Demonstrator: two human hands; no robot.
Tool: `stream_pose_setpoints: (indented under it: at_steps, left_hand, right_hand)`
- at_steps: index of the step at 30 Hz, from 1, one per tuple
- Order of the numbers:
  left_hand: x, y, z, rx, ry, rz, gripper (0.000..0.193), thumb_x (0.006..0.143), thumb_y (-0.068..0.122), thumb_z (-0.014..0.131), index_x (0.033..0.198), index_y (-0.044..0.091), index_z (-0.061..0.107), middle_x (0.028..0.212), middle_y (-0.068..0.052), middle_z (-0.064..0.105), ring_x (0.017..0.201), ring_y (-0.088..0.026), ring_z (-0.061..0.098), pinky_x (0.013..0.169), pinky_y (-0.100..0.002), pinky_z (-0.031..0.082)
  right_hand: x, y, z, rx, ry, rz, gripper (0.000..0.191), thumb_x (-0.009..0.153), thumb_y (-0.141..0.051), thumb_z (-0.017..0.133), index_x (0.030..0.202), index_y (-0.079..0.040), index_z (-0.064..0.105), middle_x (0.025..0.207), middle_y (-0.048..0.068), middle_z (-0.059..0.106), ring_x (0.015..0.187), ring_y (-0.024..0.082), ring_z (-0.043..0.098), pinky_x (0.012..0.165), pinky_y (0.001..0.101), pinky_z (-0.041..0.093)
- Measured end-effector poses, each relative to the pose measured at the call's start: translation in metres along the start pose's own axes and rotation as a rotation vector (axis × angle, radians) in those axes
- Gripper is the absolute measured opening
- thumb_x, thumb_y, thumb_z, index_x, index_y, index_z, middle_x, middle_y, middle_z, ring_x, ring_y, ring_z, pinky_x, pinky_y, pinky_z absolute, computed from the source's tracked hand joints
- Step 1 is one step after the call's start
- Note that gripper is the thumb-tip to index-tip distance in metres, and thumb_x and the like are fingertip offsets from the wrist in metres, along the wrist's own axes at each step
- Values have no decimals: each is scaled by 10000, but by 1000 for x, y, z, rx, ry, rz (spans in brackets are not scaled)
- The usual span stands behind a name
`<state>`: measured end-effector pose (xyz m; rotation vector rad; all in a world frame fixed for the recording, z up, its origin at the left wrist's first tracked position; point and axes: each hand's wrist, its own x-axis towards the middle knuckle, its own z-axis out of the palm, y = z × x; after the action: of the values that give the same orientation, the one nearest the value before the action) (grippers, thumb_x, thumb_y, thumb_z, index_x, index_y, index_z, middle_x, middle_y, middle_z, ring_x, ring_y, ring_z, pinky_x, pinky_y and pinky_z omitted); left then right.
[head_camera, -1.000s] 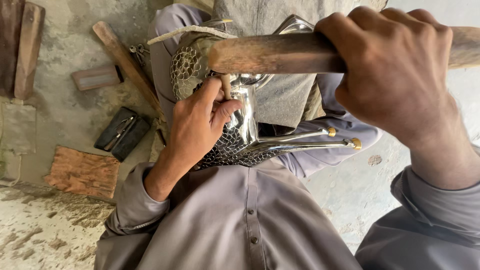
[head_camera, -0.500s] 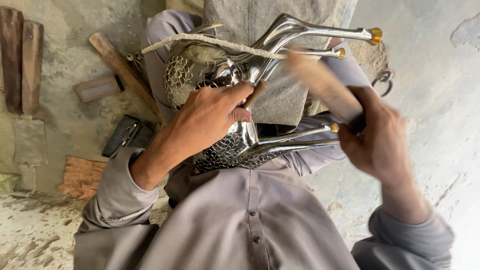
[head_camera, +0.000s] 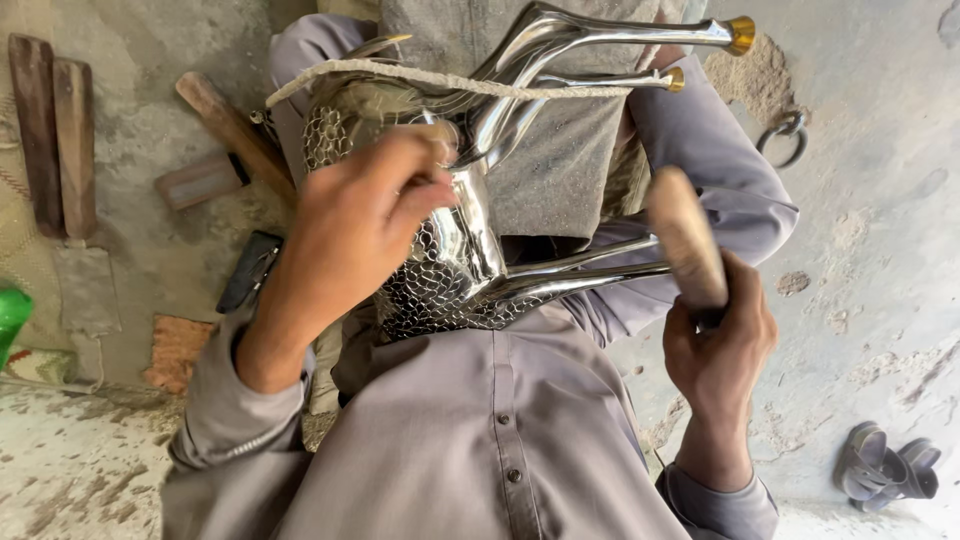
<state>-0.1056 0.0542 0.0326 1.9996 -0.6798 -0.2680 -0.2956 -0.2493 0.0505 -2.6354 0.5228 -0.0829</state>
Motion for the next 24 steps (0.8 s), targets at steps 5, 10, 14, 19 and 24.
stream_pose_setpoints:
  at_steps: [5,10,14,19,24]
  left_hand:
    - [-33,8,12,-165,240,-236,268,1093,140,708,1230,13,516,1020,-102,751,877,-140,791,676,-225,655]
    - [-42,17,40,-324,313,-317,320,1106,170,670,1233,-22,448,998,-98,715,878,-135,768,682,-220,626]
    - [-37,17,48,-214,282,-315,284,1102,163,680,1171,-6,462,950,-65,696,851,-114,776,631,-205,606]
    - [-36,19,54,-38,303,-279,308,1061,165,717,1166,-27,500,955,-69,685,826,-120,751,645,-225,627]
    - [-38,20,59,7,320,-326,301,1039,164,747,1122,-20,524,924,-61,685,795,-118,748,647,-238,627]
  right_hand:
    - [11,10,6,126,10,39,422,859,6,662,1274,34,594,894,149,669,763,223,643,735,357,508]
    - [36,4,4,48,116,-88,328,964,50,650,1289,34,601,1014,174,689,791,223,681,727,319,520]
    - [53,-12,-4,103,145,-177,367,941,69,620,1305,43,573,1048,185,684,865,258,697,793,339,538]
    - [81,-40,-10,63,74,-309,379,947,77,619,1319,29,566,1099,172,667,972,280,709,849,369,550]
    - [115,-65,-30,-158,32,-572,458,867,33,688,1316,21,596,1013,165,636,881,304,628,806,432,495]
